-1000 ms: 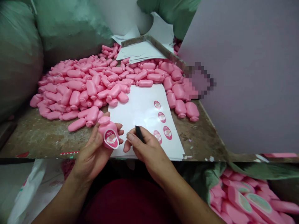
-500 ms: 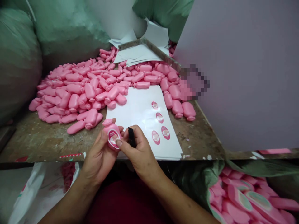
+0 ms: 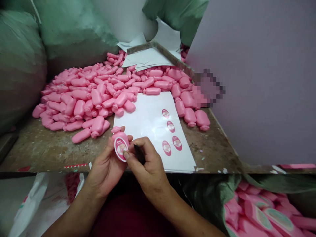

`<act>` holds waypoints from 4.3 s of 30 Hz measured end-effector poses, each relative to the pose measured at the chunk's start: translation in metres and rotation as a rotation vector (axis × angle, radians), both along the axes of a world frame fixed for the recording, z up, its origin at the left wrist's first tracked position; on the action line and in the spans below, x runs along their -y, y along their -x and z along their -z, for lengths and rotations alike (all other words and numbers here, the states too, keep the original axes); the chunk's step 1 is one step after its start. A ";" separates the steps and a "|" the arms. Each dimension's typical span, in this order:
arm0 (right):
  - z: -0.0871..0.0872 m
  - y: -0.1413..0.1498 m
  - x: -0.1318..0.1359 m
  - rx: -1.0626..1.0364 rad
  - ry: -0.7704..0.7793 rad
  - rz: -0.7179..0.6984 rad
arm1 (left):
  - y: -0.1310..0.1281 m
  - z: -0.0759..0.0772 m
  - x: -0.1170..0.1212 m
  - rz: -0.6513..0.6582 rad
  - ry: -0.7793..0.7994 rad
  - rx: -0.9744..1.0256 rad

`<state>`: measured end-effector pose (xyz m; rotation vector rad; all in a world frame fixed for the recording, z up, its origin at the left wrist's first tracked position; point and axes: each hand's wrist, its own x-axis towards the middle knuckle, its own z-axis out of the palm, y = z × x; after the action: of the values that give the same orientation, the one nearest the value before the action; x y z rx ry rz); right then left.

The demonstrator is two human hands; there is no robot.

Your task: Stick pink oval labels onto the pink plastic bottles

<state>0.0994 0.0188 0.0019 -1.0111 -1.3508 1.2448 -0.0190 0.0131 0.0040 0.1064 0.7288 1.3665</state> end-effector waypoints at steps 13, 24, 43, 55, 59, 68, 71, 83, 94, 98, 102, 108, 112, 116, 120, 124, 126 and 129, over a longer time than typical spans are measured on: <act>-0.001 -0.013 -0.011 -0.073 0.401 -0.258 | 0.003 0.000 0.021 -0.076 -0.166 -0.480; -0.002 -0.020 -0.016 0.104 0.335 -0.316 | 0.008 0.004 0.010 -0.071 -0.068 -0.310; 0.008 -0.012 -0.015 -0.156 0.419 -0.202 | 0.005 0.010 0.016 -0.015 -0.191 -0.515; -0.001 -0.014 -0.012 -0.270 0.615 -0.259 | 0.010 0.009 0.018 -0.177 -0.323 -0.769; 0.007 -0.016 -0.018 -0.141 0.526 -0.320 | 0.017 0.009 0.020 -0.054 -0.356 -0.726; -0.002 -0.013 -0.017 -0.186 0.420 -0.304 | 0.016 0.021 0.019 0.043 -0.388 -0.708; -0.004 -0.011 -0.016 -0.178 0.397 -0.264 | 0.010 0.020 0.018 0.044 -0.289 -0.644; -0.005 -0.013 -0.011 0.000 0.208 -0.090 | 0.002 -0.001 0.007 -0.028 -0.037 -0.149; -0.001 -0.012 -0.017 0.022 0.318 -0.183 | 0.010 0.003 0.011 0.006 -0.048 -0.232; -0.003 -0.013 -0.018 0.062 0.379 -0.197 | 0.017 0.002 0.009 -0.062 -0.075 -0.471; -0.006 -0.012 -0.017 0.070 0.397 -0.225 | 0.018 0.001 0.006 -0.078 -0.116 -0.576; 0.004 -0.016 -0.014 -0.023 0.479 -0.174 | 0.014 -0.006 0.009 -0.183 -0.153 -0.638; 0.001 -0.020 -0.014 0.001 0.472 -0.113 | 0.013 -0.013 0.009 -0.233 -0.171 -0.618; -0.006 -0.015 -0.014 0.027 0.391 -0.269 | 0.012 -0.009 0.005 -0.194 -0.128 -0.531; -0.001 -0.013 -0.010 0.084 0.379 -0.290 | 0.012 -0.003 0.005 -0.221 -0.113 -0.575; 0.002 -0.020 -0.007 0.154 0.422 -0.265 | 0.013 -0.006 0.012 -0.284 -0.177 -0.770; -0.002 -0.025 -0.007 0.152 0.425 -0.228 | 0.012 -0.010 0.016 -0.295 -0.222 -0.819; -0.012 -0.027 -0.008 0.128 0.363 -0.179 | 0.009 -0.014 0.018 -0.250 -0.250 -0.795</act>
<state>0.1268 0.0273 0.0134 -1.2584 -1.3643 1.6237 -0.0283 -0.0050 0.0182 0.8133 1.2524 1.6565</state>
